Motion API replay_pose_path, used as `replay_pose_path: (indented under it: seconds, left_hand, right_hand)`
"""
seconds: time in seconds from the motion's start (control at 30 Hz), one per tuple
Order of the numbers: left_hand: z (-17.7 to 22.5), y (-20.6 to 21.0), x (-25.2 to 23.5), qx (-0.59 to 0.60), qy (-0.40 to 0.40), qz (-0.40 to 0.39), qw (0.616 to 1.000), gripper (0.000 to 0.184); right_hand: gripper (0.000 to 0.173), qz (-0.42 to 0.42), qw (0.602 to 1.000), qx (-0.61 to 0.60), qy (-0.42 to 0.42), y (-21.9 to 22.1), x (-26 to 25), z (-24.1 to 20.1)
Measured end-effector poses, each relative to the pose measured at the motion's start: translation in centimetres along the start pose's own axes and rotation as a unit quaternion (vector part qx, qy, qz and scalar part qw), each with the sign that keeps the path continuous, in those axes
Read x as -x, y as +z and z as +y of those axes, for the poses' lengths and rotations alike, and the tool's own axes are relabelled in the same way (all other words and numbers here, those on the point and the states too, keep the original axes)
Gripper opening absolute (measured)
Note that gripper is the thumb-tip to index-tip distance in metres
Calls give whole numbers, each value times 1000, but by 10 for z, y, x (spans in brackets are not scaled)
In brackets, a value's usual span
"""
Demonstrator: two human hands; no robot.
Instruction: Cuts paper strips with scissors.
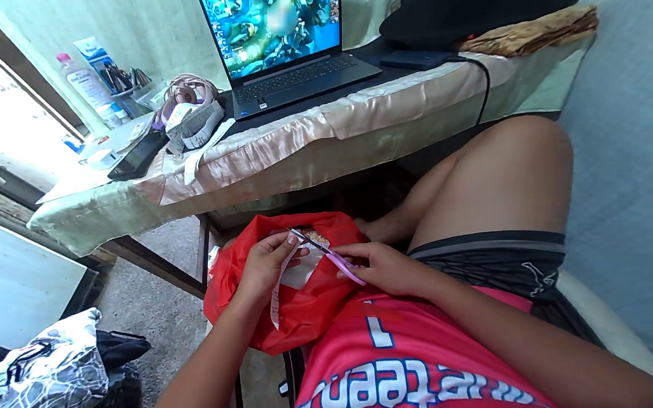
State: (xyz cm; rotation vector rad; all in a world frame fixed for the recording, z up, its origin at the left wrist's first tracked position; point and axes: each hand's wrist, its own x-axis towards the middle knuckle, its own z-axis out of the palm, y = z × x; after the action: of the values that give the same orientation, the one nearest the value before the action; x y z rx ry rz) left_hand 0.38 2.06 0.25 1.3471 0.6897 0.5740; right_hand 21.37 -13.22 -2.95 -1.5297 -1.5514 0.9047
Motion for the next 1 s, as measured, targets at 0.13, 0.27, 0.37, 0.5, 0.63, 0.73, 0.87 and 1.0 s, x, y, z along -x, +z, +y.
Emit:
replay_pose_path:
  seconds: [0.13, 0.27, 0.37, 0.5, 0.63, 0.73, 0.87, 1.0]
  left_hand:
    - [0, 0, 0, 2, 0, -4, 1000, 24]
    - [0, -2, -1, -3, -1, -8, 1000, 24]
    - [0, -2, 0, 0, -3, -8, 1000, 24]
    - [1, -1, 0, 2, -2, -6, 1000, 23]
    - [0, -2, -1, 2, 0, -8, 1000, 24]
    - [0, -2, -1, 2, 2, -11, 1000, 24]
    - [0, -2, -1, 1, -2, -10, 1000, 24]
    - [0, -1, -1, 3, 1, -7, 1000, 24]
  right_hand:
    - [47, 0, 1000, 5, 2, -1, -1, -1]
    - [45, -3, 1000, 6, 2, -1, -1, 0]
    - [44, -3, 1000, 3, 3, -1, -1, 0]
    - [40, 1, 1000, 7, 10, -1, -1, 0]
    - [37, 5, 1000, -4, 9, -1, -1, 1]
    - [46, -6, 1000, -5, -6, -1, 0, 1]
    - [49, -3, 1000, -3, -9, -1, 1, -2]
    - [47, 4, 1000, 8, -11, 0, 0, 0]
